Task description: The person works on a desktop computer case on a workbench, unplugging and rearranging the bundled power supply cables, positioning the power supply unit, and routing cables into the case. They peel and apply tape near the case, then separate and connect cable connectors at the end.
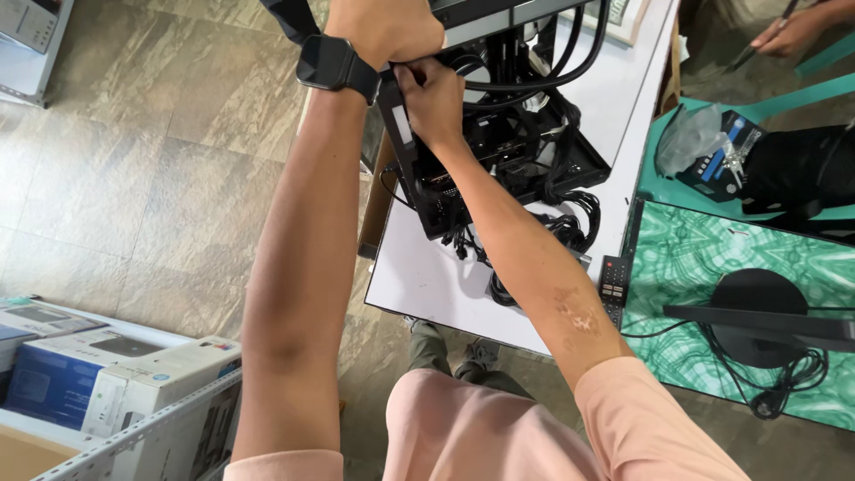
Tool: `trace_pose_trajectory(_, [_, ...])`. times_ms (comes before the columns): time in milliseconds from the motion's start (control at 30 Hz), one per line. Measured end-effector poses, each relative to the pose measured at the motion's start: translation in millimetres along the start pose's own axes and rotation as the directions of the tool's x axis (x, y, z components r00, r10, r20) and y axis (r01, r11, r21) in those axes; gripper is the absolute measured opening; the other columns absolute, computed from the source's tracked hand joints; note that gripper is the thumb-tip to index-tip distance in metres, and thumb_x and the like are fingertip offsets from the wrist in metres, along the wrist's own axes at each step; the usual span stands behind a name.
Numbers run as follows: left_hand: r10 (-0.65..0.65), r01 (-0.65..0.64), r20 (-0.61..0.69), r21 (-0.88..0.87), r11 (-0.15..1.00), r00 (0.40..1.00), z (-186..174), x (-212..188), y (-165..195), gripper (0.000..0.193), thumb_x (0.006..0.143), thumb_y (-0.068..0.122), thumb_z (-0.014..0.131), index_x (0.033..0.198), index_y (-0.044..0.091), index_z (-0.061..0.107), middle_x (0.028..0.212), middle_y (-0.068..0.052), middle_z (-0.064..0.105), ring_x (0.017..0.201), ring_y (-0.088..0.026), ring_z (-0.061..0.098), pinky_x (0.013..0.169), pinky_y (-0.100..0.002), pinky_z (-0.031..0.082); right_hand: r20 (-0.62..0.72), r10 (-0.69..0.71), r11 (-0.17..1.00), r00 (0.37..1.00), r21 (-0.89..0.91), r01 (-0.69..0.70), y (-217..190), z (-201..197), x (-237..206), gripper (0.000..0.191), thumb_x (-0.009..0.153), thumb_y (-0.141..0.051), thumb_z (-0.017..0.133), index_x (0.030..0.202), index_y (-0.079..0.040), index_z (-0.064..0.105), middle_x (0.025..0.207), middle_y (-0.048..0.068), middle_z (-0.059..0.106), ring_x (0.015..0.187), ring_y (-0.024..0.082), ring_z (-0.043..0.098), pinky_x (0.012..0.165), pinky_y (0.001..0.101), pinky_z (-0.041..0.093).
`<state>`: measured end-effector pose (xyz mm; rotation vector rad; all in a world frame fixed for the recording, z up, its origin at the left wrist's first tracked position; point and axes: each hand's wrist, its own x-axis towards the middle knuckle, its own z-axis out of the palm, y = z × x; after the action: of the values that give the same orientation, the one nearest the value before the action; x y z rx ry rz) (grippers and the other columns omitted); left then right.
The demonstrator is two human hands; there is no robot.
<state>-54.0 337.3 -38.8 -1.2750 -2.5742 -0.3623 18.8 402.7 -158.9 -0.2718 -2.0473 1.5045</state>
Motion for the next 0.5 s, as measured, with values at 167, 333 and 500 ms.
trace_pose_trajectory(167, [0.026,-0.030,-0.055,-0.058,0.998,0.998,9,1,-9,0.029,0.073,0.033,0.073,0.073,0.004,0.071,0.057,-0.013,0.062,0.045,-0.029,0.054,0.044,-0.040,0.044,-0.034,0.003,0.994,0.999,0.113,0.001,5,14,10,0.019,0.090,-0.014,0.068,0.086,0.003,0.074,0.069,0.009,0.075,0.053,0.010,0.068,0.051,0.0314,0.051])
trace_pose_trajectory(333, [0.043,-0.057,-0.115,-0.121,0.991,0.992,12,-4,-11,0.027,0.071,0.030,0.073,0.077,0.004,0.071,0.059,-0.014,0.063,0.048,-0.030,0.055,0.047,-0.041,0.045,-0.032,0.130,0.988,0.991,0.082,-0.127,14,16,10,0.029,0.091,-0.016,0.071,0.073,0.006,0.068,0.056,0.013,0.067,0.050,0.011,0.060,0.049,0.0328,0.045])
trace_pose_trajectory(500, [0.049,-0.071,-0.146,-0.150,0.986,0.988,14,-9,-12,0.026,0.069,0.027,0.072,0.081,0.004,0.072,0.062,-0.015,0.063,0.051,-0.032,0.057,0.049,-0.041,0.046,-0.078,0.080,0.994,0.994,0.080,-0.074,21,18,10,0.023,0.086,-0.014,0.072,0.072,0.004,0.069,0.054,0.011,0.068,0.046,0.012,0.062,0.047,0.0321,0.046])
